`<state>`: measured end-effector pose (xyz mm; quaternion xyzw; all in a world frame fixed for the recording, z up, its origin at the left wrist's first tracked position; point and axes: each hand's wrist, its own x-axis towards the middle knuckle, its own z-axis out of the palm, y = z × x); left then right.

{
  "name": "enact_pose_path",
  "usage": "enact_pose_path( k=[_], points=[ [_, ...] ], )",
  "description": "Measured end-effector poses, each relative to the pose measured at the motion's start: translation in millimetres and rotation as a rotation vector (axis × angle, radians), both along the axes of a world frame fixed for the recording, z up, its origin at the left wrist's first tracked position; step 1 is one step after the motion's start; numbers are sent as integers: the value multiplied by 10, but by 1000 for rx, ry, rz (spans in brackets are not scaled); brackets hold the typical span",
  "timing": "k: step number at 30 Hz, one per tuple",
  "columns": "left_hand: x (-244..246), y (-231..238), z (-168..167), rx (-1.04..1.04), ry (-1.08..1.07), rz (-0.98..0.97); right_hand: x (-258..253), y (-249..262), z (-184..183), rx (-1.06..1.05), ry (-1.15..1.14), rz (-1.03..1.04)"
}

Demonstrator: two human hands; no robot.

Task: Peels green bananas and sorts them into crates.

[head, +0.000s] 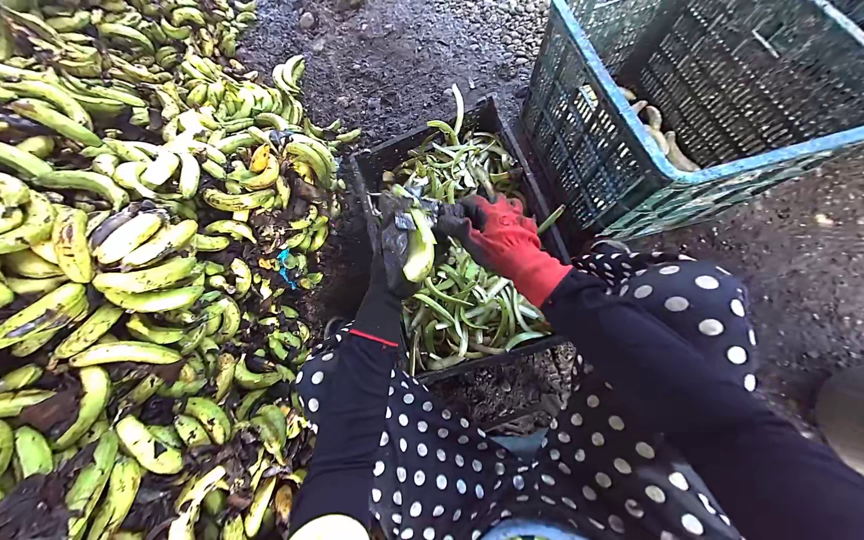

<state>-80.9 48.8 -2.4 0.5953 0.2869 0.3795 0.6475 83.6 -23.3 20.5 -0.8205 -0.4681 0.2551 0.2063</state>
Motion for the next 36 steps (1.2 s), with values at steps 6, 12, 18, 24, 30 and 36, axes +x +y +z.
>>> enact_pose_path(
  k=[6,12,18,24,30,36],
  points=[
    [56,-8,-52,-44,57,-6,219,101,87,9,56,-94],
    [129,193,-84,334,0,690,-194,-187,-35,99,-12,87],
    [72,203,97,251,106,643,-155,-103,-23,89,-52,77],
    [31,-8,231,21,301,-200,194,86,5,-13,148,-2],
    [249,136,100,97,-26,398,48,20,-60,54,97,-39],
    [55,214,-111,-49,70,742,-295,-149,-237,253,-151,51]
  ],
)
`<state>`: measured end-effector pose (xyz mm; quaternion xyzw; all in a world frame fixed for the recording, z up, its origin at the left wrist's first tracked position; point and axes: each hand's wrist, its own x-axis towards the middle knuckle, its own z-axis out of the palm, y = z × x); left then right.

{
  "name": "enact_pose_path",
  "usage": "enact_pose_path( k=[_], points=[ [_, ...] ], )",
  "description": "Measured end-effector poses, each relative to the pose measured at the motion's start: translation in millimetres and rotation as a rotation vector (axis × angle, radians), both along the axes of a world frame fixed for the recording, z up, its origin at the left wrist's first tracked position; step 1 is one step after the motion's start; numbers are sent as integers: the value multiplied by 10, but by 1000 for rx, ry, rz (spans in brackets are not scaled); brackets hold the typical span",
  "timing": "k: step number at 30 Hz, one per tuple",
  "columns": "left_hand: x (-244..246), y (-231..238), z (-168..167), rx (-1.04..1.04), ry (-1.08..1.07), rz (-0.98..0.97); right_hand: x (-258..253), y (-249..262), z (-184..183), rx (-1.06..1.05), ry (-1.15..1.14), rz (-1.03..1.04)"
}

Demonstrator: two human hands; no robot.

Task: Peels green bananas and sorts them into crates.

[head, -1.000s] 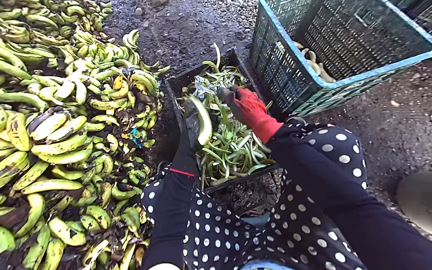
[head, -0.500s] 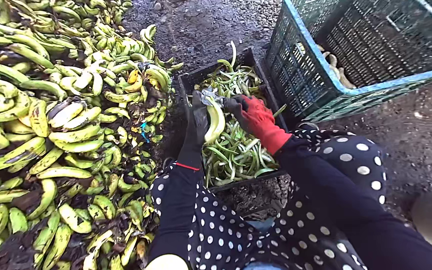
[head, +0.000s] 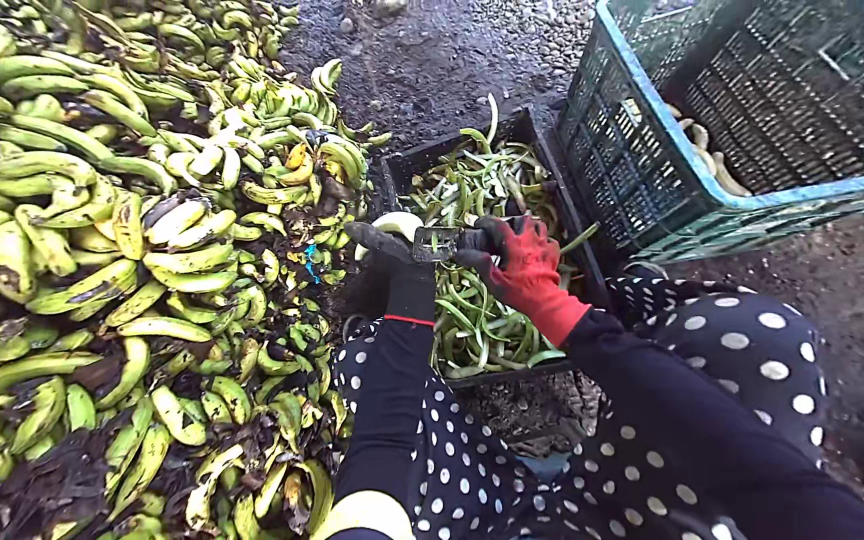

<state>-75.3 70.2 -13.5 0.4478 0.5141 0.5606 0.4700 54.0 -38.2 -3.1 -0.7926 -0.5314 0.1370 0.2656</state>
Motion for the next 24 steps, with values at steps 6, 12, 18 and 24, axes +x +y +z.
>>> enact_pose_path(
  k=[6,12,18,24],
  points=[
    [94,-68,227,-113,-52,-18,-51,87,50,-36,44,-37],
    [183,80,291,20,-549,-366,190,200,220,-135,146,13],
    [-1,37,268,147,4,-480,188,132,205,-133,-45,-8],
    [20,-210,405,112,451,-832,486,202,196,-308,382,6]
  ],
)
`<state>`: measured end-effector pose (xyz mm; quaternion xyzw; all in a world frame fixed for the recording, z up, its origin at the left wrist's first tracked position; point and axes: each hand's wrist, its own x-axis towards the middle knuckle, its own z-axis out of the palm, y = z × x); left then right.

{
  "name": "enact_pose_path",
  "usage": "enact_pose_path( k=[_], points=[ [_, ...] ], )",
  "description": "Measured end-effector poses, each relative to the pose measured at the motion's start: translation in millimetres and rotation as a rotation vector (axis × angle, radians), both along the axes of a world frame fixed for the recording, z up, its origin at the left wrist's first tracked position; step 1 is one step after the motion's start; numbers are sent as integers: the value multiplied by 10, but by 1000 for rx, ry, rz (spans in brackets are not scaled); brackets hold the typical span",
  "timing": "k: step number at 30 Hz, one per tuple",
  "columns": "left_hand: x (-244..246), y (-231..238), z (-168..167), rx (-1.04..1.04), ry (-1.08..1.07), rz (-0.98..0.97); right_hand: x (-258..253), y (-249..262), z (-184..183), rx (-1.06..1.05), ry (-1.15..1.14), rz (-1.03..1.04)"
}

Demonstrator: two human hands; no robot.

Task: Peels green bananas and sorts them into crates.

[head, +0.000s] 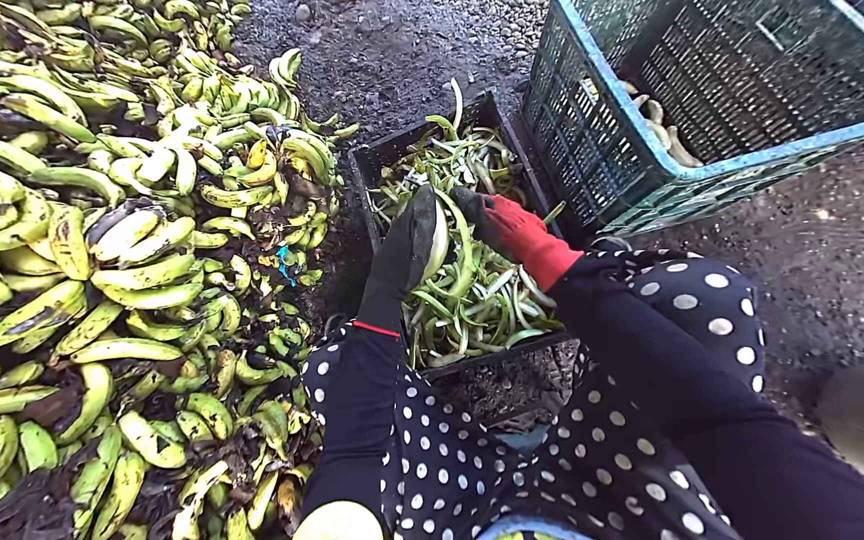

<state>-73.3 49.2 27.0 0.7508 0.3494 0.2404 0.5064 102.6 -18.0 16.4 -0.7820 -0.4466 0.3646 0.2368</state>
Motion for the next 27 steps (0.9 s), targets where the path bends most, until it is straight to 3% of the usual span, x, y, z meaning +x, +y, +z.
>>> enact_pose_path(
  k=[5,7,10,15,18,23,27],
  points=[
    [10,25,-24,179,121,-51,12,-18,0,-12,-15,-74],
    [47,-45,-48,38,-5,-12,53,-35,-57,7,-34,-123],
    [148,-22,-68,-488,-388,215,37,-52,-67,65,-62,-134],
    [-33,245,-194,-857,-695,345,-87,-229,-189,390,-445,182],
    [-18,181,-134,-941,-700,392,-119,-260,-267,470,-513,206],
    [78,-33,-103,-770,-650,361,-133,-203,-114,285,-379,81],
    [-31,130,-146,-1013,-760,372,-153,-230,-284,493,-466,210]
  ],
)
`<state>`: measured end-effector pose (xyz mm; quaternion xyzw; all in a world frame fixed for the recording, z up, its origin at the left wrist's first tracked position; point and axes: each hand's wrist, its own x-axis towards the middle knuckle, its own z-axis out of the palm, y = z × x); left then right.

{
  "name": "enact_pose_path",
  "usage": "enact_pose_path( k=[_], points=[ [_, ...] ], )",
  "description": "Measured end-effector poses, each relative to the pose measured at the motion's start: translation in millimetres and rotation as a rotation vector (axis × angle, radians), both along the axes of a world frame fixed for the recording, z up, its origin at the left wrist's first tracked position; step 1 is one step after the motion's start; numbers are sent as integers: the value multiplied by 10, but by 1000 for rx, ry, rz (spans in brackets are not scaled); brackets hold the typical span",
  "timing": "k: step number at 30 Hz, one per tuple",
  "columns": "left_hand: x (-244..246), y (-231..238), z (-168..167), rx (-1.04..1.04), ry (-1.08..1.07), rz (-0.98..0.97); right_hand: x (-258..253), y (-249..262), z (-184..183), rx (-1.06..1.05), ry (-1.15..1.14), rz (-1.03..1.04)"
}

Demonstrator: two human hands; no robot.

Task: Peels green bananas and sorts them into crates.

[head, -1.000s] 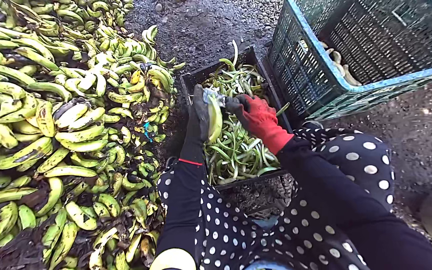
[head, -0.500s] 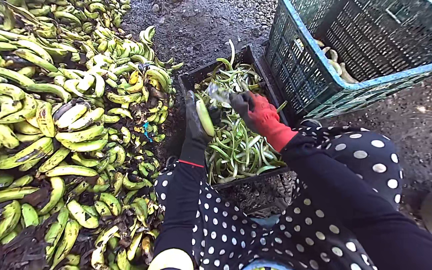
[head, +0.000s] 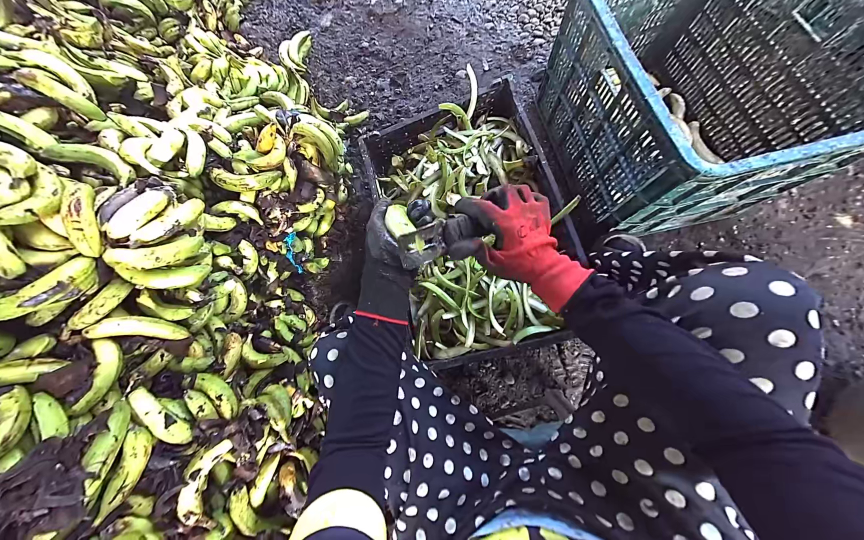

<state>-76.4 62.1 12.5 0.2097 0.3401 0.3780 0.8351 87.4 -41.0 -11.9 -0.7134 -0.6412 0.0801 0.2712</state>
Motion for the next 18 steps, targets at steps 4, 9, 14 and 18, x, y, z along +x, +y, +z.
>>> enact_pose_path(
  k=[4,9,14,18],
  points=[
    [-4,33,5,18,48,-3,-12,3,16,-6,-6,18],
    [100,-126,20,742,566,61,-37,65,120,-357,425,-150],
    [132,-283,63,955,635,-156,20,64,33,-413,663,-230],
    [184,-153,36,431,152,-167,102,29,19,-343,576,-223]
  ],
)
